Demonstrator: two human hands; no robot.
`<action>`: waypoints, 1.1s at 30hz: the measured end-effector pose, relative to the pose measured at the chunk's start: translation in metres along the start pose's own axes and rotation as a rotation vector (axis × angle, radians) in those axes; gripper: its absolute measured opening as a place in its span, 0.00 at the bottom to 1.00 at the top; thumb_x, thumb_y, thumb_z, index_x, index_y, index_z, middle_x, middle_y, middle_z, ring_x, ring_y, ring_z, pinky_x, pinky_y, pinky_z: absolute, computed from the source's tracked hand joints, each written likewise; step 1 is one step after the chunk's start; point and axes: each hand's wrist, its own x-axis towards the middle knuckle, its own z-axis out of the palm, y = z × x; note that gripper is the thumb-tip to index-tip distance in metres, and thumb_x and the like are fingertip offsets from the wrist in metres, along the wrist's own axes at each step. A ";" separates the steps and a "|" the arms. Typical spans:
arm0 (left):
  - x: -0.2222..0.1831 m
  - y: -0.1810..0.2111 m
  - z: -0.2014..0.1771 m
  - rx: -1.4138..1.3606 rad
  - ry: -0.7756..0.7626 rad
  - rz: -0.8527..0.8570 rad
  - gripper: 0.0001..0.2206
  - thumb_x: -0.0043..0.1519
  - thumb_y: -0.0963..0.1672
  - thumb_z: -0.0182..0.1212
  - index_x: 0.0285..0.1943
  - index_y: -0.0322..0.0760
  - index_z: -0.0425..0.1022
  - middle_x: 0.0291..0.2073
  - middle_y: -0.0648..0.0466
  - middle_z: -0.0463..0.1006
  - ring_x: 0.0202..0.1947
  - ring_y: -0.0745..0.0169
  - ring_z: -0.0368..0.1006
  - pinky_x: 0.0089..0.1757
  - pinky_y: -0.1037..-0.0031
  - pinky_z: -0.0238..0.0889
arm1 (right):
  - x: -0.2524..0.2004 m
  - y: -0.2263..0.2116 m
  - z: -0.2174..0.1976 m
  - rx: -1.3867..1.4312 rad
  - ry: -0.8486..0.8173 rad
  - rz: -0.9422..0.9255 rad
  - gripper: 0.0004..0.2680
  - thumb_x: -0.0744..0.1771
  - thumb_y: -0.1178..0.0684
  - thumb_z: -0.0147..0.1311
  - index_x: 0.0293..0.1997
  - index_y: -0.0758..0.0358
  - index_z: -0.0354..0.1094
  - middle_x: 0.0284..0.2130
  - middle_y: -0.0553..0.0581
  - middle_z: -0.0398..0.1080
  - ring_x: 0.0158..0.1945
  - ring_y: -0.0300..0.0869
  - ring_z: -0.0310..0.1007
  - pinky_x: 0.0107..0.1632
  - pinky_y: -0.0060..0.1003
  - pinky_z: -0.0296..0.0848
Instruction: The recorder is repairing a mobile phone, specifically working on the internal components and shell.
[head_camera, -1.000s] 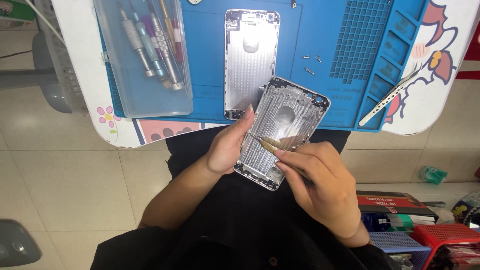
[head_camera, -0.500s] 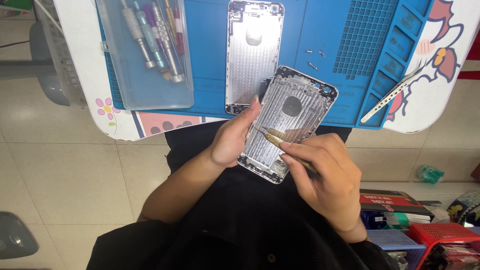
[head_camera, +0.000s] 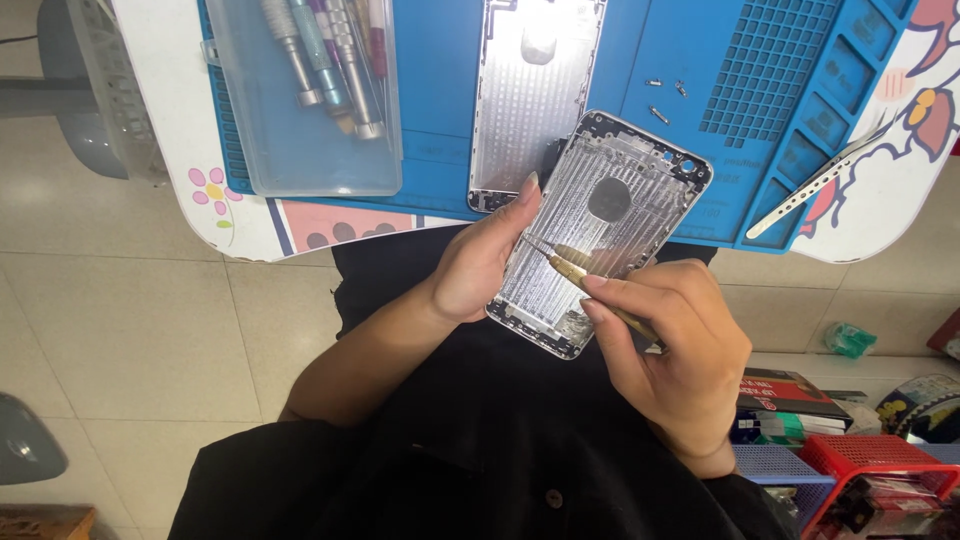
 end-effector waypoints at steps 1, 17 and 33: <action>0.001 0.000 0.000 -0.001 0.000 0.003 0.26 0.78 0.52 0.33 0.75 0.26 0.59 0.65 0.44 0.70 0.65 0.60 0.68 0.65 0.67 0.62 | 0.000 0.000 0.000 0.004 0.006 0.011 0.10 0.63 0.63 0.68 0.46 0.61 0.75 0.36 0.53 0.72 0.39 0.41 0.72 0.41 0.32 0.71; 0.001 -0.005 0.000 -0.062 0.009 0.028 0.24 0.79 0.50 0.33 0.76 0.27 0.58 0.66 0.44 0.69 0.65 0.61 0.67 0.65 0.67 0.61 | 0.002 0.002 -0.002 -0.006 -0.002 -0.018 0.10 0.62 0.65 0.69 0.45 0.61 0.75 0.36 0.53 0.71 0.39 0.41 0.72 0.39 0.30 0.70; -0.001 -0.006 0.003 -0.085 0.032 0.026 0.24 0.80 0.50 0.32 0.77 0.28 0.57 0.66 0.45 0.69 0.65 0.61 0.67 0.66 0.67 0.60 | -0.002 0.005 -0.004 -0.027 -0.017 -0.029 0.10 0.63 0.65 0.69 0.45 0.61 0.75 0.37 0.52 0.71 0.37 0.39 0.72 0.40 0.30 0.70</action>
